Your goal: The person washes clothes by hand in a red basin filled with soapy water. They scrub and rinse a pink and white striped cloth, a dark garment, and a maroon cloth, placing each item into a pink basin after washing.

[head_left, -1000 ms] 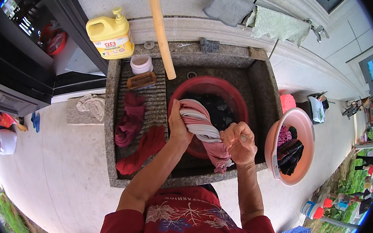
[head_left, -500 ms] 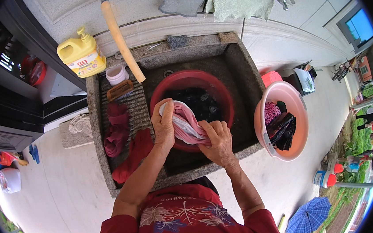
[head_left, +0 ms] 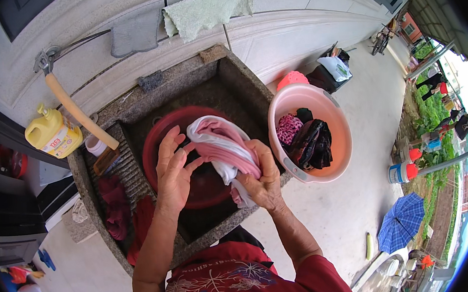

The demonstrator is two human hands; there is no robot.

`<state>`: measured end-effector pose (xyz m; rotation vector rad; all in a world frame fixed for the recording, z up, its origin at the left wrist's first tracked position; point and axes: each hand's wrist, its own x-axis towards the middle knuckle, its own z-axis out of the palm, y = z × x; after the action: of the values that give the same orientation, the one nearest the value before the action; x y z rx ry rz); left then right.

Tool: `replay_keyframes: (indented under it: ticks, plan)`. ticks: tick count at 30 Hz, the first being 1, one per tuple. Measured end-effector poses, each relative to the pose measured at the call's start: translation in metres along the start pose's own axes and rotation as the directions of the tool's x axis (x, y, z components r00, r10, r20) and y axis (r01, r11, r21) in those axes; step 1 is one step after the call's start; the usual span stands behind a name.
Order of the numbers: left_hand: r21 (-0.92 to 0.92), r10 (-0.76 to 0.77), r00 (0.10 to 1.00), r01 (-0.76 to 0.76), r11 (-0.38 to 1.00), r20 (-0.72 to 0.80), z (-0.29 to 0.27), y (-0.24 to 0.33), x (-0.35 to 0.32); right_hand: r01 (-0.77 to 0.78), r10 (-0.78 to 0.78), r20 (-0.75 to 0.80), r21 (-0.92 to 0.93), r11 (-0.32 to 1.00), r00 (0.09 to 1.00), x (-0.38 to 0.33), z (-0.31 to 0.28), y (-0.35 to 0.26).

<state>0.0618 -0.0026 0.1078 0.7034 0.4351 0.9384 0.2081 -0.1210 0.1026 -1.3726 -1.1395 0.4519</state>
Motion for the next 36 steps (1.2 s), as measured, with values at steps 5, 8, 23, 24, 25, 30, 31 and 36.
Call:
replay_keyframes:
  ticks: [5,8,23,24,25,30,31,36]
  plan:
    - [0.236,-0.218,0.94,0.282,0.93,-0.264,-0.052,-0.016,0.001,-0.254,0.205,-0.489,-0.034,0.967,0.848,0.046,-0.086,0.0]
    - [0.221,-0.268,0.889,0.365,0.904,-0.372,-0.07,-0.04,-0.003,-0.327,0.062,-0.553,-0.394,0.859,0.831,0.071,-0.149,0.06]
    - [0.348,-0.319,0.746,0.586,0.732,-0.585,-0.155,-0.107,-0.02,-0.175,-0.243,-0.281,-0.908,0.381,0.928,0.072,-0.09,0.062]
    - [0.345,-0.329,0.726,0.611,0.713,-0.604,-0.16,-0.112,-0.02,-0.073,-0.301,-0.223,-0.895,0.44,0.927,0.072,-0.063,0.05]
    - [0.339,-0.345,0.707,0.635,0.694,-0.617,-0.165,-0.116,-0.02,0.073,-0.306,-0.124,-0.826,0.559,0.944,0.071,-0.039,0.051]
    - [0.249,-0.432,0.665,0.678,0.692,-0.61,-0.168,-0.136,-0.016,-0.049,0.322,0.403,-0.557,0.829,0.857,0.057,0.042,0.163]
    - [0.221,-0.443,0.651,0.682,0.697,-0.616,-0.172,-0.136,-0.018,-0.059,0.358,0.401,-0.592,0.804,0.843,0.055,0.059,0.187]
    - [0.099,-0.484,0.604,0.683,0.724,-0.632,-0.186,-0.135,-0.025,0.017,0.535,0.367,-0.836,0.549,0.761,0.049,0.144,0.237]
